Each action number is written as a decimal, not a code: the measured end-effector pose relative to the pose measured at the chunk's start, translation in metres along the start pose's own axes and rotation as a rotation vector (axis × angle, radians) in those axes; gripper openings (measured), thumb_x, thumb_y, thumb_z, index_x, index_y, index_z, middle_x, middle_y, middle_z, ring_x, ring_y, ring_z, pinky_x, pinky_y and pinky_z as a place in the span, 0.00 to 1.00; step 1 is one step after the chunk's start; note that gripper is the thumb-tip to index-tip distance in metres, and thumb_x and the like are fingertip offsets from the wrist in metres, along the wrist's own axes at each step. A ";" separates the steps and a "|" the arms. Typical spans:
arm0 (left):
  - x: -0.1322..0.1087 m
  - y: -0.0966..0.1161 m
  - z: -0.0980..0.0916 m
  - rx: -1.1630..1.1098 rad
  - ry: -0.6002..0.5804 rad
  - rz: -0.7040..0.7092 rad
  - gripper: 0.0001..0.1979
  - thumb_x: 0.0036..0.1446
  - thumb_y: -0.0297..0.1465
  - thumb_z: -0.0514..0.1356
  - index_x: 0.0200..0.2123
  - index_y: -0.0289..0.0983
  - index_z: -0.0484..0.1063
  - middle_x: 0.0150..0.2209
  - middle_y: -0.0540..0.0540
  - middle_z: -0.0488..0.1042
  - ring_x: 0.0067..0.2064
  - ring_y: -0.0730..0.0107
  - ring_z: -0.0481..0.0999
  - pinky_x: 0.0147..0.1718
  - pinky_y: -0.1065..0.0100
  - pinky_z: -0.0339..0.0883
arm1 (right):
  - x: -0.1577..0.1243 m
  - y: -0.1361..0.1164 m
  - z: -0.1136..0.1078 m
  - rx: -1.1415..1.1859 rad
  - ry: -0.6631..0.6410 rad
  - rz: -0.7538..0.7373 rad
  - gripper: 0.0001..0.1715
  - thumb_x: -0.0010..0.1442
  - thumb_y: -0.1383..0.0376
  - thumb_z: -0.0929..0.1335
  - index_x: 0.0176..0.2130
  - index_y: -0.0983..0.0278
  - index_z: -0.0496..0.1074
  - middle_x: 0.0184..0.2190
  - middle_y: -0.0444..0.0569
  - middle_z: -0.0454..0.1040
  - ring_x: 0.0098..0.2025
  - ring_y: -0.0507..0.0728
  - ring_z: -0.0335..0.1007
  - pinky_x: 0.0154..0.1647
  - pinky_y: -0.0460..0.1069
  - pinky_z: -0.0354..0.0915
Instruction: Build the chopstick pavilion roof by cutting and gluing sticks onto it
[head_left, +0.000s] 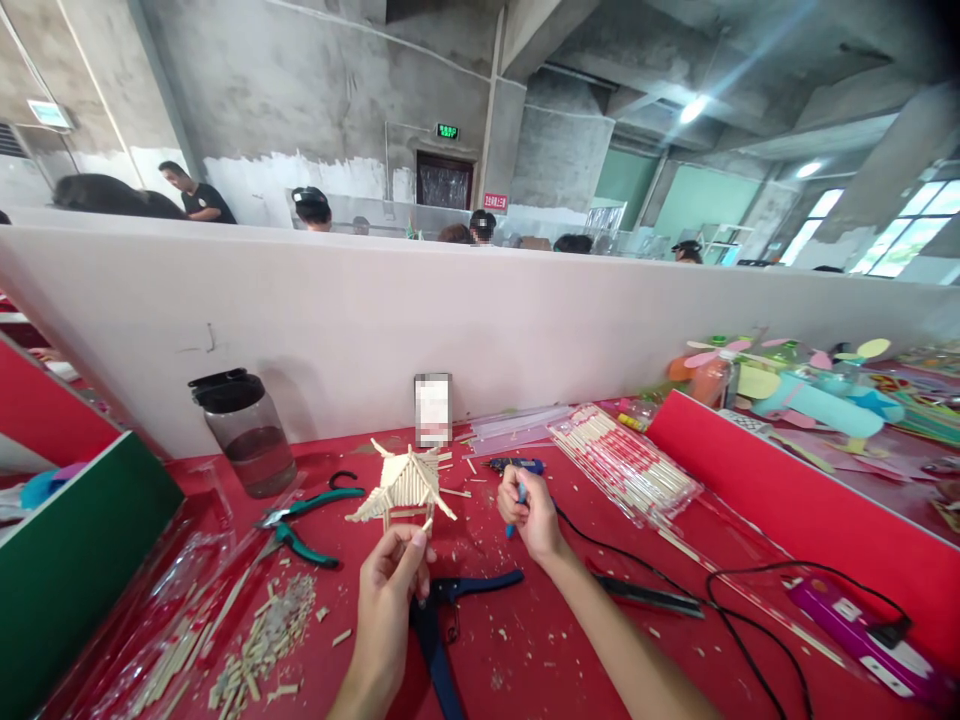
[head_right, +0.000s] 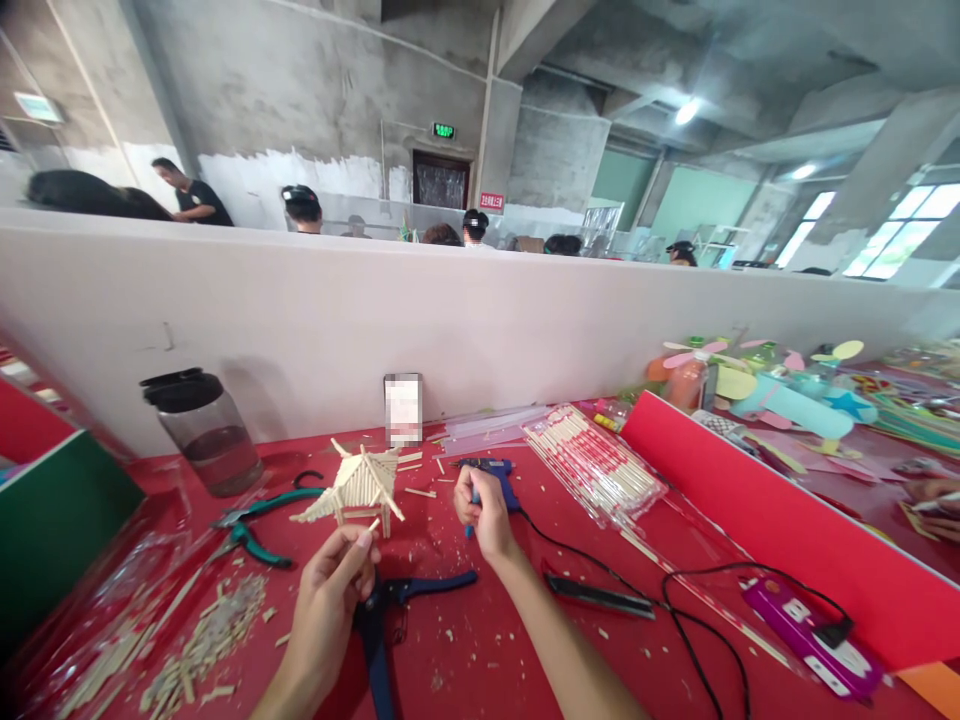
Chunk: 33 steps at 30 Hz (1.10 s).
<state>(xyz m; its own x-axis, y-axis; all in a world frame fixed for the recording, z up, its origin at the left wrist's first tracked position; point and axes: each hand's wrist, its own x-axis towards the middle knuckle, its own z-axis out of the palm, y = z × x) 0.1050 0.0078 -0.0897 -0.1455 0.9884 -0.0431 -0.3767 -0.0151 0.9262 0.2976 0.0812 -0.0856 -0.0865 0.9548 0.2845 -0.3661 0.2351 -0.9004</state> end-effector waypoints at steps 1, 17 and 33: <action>0.000 0.000 0.000 -0.001 -0.002 -0.003 0.20 0.53 0.48 0.69 0.28 0.37 0.72 0.20 0.55 0.66 0.20 0.78 0.59 0.19 0.76 0.54 | 0.000 -0.005 0.001 -0.006 0.001 -0.015 0.26 0.63 0.46 0.63 0.23 0.58 0.55 0.14 0.32 0.44 0.16 0.48 0.32 0.17 0.45 0.39; -0.001 0.002 0.002 0.027 -0.001 0.015 0.20 0.53 0.47 0.69 0.27 0.37 0.73 0.18 0.55 0.64 0.20 0.77 0.60 0.20 0.76 0.54 | -0.004 0.009 0.013 -0.580 -0.083 0.013 0.21 0.71 0.49 0.58 0.31 0.58 0.60 0.21 0.37 0.58 0.21 0.52 0.54 0.22 0.46 0.54; 0.010 0.006 -0.010 0.106 -0.038 0.073 0.21 0.53 0.49 0.69 0.29 0.37 0.75 0.19 0.55 0.65 0.19 0.79 0.57 0.17 0.76 0.51 | 0.007 -0.020 -0.086 -1.711 0.138 0.311 0.18 0.64 0.51 0.69 0.37 0.64 0.72 0.34 0.60 0.80 0.39 0.69 0.79 0.36 0.53 0.64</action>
<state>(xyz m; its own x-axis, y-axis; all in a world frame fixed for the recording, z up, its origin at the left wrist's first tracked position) 0.0918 0.0162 -0.0887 -0.1337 0.9903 0.0380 -0.2672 -0.0729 0.9609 0.3845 0.0985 -0.0936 0.1482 0.9836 0.1025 0.9635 -0.1202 -0.2393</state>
